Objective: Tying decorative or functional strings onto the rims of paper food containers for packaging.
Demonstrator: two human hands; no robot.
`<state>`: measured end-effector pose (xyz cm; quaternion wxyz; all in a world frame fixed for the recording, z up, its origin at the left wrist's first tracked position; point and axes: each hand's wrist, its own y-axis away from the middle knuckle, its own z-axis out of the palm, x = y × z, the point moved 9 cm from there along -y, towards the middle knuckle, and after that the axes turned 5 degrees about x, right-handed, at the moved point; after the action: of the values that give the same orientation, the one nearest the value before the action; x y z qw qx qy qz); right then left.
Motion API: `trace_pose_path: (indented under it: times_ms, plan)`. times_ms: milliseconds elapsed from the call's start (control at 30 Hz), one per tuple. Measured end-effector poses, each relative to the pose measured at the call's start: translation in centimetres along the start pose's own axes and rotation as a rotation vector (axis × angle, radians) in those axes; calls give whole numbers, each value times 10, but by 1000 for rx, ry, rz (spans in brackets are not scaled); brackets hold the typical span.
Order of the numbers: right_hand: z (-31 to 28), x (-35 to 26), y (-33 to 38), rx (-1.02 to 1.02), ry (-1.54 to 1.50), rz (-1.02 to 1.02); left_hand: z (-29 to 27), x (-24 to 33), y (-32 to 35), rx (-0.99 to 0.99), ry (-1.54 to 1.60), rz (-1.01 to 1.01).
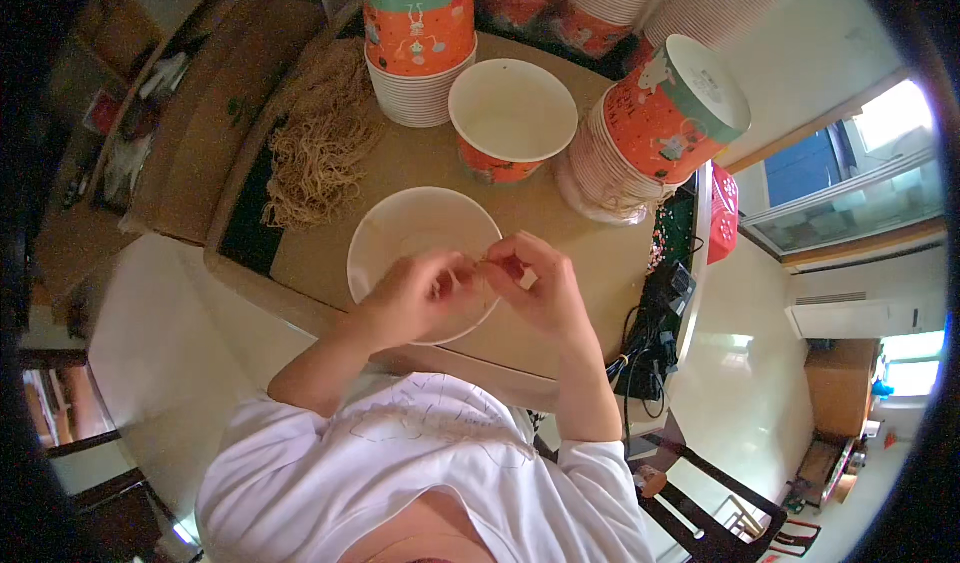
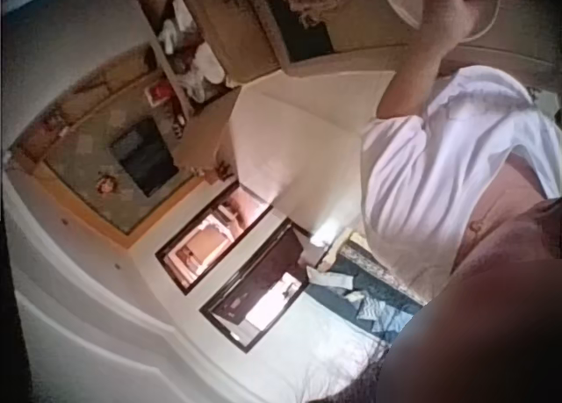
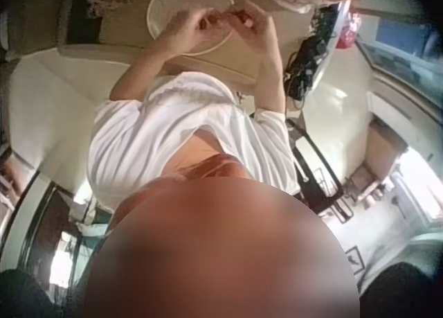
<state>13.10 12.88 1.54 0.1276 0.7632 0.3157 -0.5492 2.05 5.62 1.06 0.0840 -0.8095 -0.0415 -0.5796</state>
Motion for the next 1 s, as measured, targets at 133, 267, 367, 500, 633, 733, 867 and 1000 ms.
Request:
trace_pose_path:
  times_ms: [133, 267, 367, 500, 633, 733, 867, 1000]
  plan:
    - [2, -13, 2, 88, -133, -18, 9, 3, 0, 10, 115, 41]
    - [1, -14, 12, 10, 45, 101, -4, -10, 2, 23, 41, -147]
    - [19, -15, 16, -23, 46, 78, -7, -23, 6, 98, 101, -115]
    - [23, -2, 20, -56, 103, 86, -33, -17, 12, 279, 365, -40]
    - [20, -2, 23, 2, 83, 72, -70, -19, 15, 273, 556, -121]
    - [24, -5, 23, -21, 98, 76, -79, -6, 14, 307, 540, -46]
    - [25, -9, 23, -22, 97, 44, -108, -1, 12, 485, 705, 58]
    - [25, -13, 24, -10, 85, 22, -168, 5, 13, 723, 895, 307]
